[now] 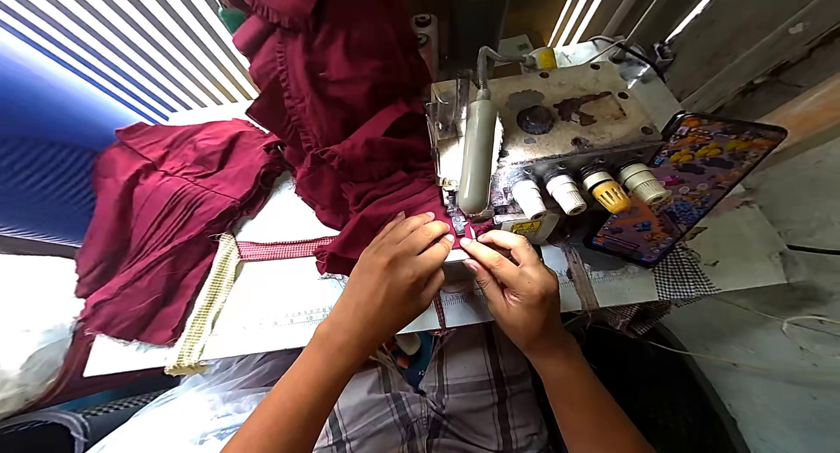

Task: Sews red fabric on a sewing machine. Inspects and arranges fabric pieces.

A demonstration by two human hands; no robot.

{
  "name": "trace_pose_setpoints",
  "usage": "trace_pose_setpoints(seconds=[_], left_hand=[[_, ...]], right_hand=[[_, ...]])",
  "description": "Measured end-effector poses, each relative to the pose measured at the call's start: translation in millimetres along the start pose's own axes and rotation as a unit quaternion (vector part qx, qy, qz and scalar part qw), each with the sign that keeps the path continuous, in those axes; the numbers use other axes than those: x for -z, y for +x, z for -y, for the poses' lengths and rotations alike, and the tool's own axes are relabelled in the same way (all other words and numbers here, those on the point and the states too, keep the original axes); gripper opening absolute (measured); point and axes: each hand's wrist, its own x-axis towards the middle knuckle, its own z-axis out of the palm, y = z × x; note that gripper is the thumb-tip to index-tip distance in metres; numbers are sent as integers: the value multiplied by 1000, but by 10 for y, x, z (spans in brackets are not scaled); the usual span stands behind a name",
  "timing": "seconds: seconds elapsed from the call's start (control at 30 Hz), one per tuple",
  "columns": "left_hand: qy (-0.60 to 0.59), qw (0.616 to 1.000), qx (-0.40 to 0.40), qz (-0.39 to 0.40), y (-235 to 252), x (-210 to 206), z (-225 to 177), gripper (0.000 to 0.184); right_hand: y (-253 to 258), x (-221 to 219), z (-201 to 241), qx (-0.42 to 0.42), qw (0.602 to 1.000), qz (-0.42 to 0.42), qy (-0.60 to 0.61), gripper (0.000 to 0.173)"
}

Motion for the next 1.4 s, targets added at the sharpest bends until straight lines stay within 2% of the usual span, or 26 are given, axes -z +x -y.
trace_pose_setpoints(seconds=[0.2,0.37,0.47,0.57,0.63,0.77,0.83,0.93,1.0,1.07,1.17,1.2,1.27,1.3,1.33,1.4], left_hand=[[19,999,29,7,156,4,67,26],[9,998,65,-17,288,-48,183,22],[-8,994,97,-47,302,-104,200,24],[-20,986,139,-85,257,-173,133,28],[-8,978,178,-108,201,-241,23,29],[49,961,250,-104,94,-306,-221,33],[94,954,272,-85,80,-258,-310,36],[114,954,272,-50,87,-144,-344,38],[66,962,261,-39,96,28,-248,35],[-5,963,264,-60,136,298,-30,35],[26,949,285,-133,275,673,364,28],[36,947,285,-141,340,703,520,34],[15,949,297,-102,441,588,813,72],[-8,948,308,-78,461,460,910,81],[-24,947,312,-65,475,327,969,74],[-10,951,300,-71,498,226,957,46]], right_hand=[[-54,3,7,-13,1000,-13,7,23],[-216,6,37,21,996,-51,74,24],[-350,-75,-56,16,993,-11,114,31],[-407,-165,-129,20,995,63,77,39],[-393,-177,-130,15,994,77,74,38],[-297,-122,-73,-97,990,-39,95,18],[-166,-119,-46,-115,990,-74,40,26],[2,-203,9,-99,992,-61,-56,34],[18,-259,-4,-76,992,-49,-87,26],[-26,-229,-24,-59,990,-20,-124,15],[-204,-168,-86,-55,980,72,-179,14],[-254,-168,-111,-50,979,73,-181,17],[-292,-160,-135,-42,986,50,-155,27],[-298,-161,-143,-41,989,34,-138,29],[-305,-167,-153,-39,991,19,-125,30],[-327,-175,-177,-24,992,7,-125,29]])
